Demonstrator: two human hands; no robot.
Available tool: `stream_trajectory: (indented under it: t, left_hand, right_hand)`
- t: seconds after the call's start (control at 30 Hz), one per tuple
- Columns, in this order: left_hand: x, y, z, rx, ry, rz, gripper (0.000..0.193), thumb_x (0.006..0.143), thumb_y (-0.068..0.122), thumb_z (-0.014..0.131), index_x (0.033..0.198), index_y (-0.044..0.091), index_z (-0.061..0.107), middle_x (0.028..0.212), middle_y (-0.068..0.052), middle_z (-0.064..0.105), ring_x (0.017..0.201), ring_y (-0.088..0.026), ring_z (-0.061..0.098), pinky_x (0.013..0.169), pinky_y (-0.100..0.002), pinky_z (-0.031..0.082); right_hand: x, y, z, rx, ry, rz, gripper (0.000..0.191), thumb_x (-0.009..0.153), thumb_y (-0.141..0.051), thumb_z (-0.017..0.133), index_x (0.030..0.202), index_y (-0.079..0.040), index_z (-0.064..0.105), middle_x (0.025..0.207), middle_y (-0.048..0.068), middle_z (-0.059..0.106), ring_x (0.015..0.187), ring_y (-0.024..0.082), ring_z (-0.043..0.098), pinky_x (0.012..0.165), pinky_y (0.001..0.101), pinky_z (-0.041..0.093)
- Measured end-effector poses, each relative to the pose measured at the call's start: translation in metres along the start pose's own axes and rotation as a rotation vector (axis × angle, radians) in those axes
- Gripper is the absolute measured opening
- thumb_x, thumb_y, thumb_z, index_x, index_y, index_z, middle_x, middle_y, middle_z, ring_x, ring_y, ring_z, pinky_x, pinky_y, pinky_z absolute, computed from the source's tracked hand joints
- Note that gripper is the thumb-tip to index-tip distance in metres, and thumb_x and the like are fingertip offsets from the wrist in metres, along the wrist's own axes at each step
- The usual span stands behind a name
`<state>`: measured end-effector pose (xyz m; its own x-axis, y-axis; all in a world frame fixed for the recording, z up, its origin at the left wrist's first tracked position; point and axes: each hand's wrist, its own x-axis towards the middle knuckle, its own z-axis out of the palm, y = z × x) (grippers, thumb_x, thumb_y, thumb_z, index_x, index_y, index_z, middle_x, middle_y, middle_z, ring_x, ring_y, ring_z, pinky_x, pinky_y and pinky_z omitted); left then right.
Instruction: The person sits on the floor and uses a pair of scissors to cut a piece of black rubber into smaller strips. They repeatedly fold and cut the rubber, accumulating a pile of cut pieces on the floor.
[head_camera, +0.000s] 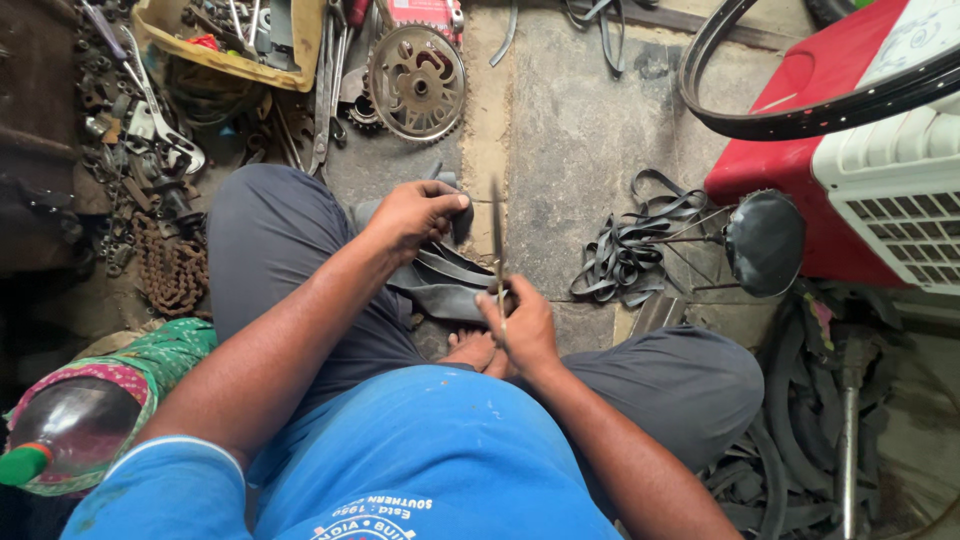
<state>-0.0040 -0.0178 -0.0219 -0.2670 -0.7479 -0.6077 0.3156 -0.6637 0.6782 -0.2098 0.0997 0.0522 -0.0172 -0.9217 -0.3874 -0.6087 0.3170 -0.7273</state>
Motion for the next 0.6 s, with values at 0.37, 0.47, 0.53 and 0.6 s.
stream_trajectory:
  t: [0.37, 0.47, 0.53, 0.6]
  left_hand:
    - [-0.034, 0.031, 0.004, -0.302, -0.019, 0.161, 0.034, 0.092, 0.004, 0.067, 0.125, 0.000, 0.061, 0.100, -0.012, 0.072, 0.080, -0.020, 0.075, 0.070, -0.030, 0.064]
    - [-0.034, 0.032, 0.005, -0.266, 0.007, 0.190, 0.032, 0.095, 0.004, 0.069, 0.125, -0.003, 0.062, 0.100, -0.013, 0.072, 0.080, -0.020, 0.075, 0.070, -0.029, 0.063]
    - [-0.034, 0.027, 0.008, -0.179, -0.001, 0.232, 0.029, 0.094, 0.003, 0.069, 0.121, -0.003, 0.062, 0.100, -0.013, 0.072, 0.081, -0.019, 0.075, 0.069, -0.029, 0.063]
    - [-0.033, 0.021, 0.012, -0.143, 0.004, 0.223, 0.027, 0.093, 0.003, 0.070, 0.118, -0.002, 0.062, 0.098, -0.013, 0.073, 0.078, -0.019, 0.074, 0.067, -0.029, 0.063]
  right_hand:
    - [0.002, 0.000, -0.004, 0.110, -0.190, -0.039, 0.047, 0.084, -0.042, 0.078, 0.113, -0.008, 0.064, 0.087, 0.009, 0.067, 0.078, 0.016, 0.066, 0.069, 0.0352, 0.057]
    - [-0.002, 0.001, -0.002, 0.046, -0.192, -0.170, 0.051, 0.083, -0.044, 0.080, 0.113, -0.006, 0.065, 0.099, 0.011, 0.074, 0.091, 0.019, 0.071, 0.081, 0.0373, 0.056]
    - [-0.002, 0.000, 0.000, 0.032, -0.152, -0.228, 0.053, 0.083, -0.043, 0.081, 0.115, -0.005, 0.064, 0.099, 0.014, 0.074, 0.092, 0.023, 0.071, 0.081, 0.0390, 0.055]
    - [-0.002, -0.002, 0.001, -0.002, -0.116, -0.225, 0.052, 0.082, -0.041, 0.082, 0.115, -0.005, 0.065, 0.095, 0.015, 0.073, 0.087, 0.025, 0.071, 0.078, 0.0398, 0.055]
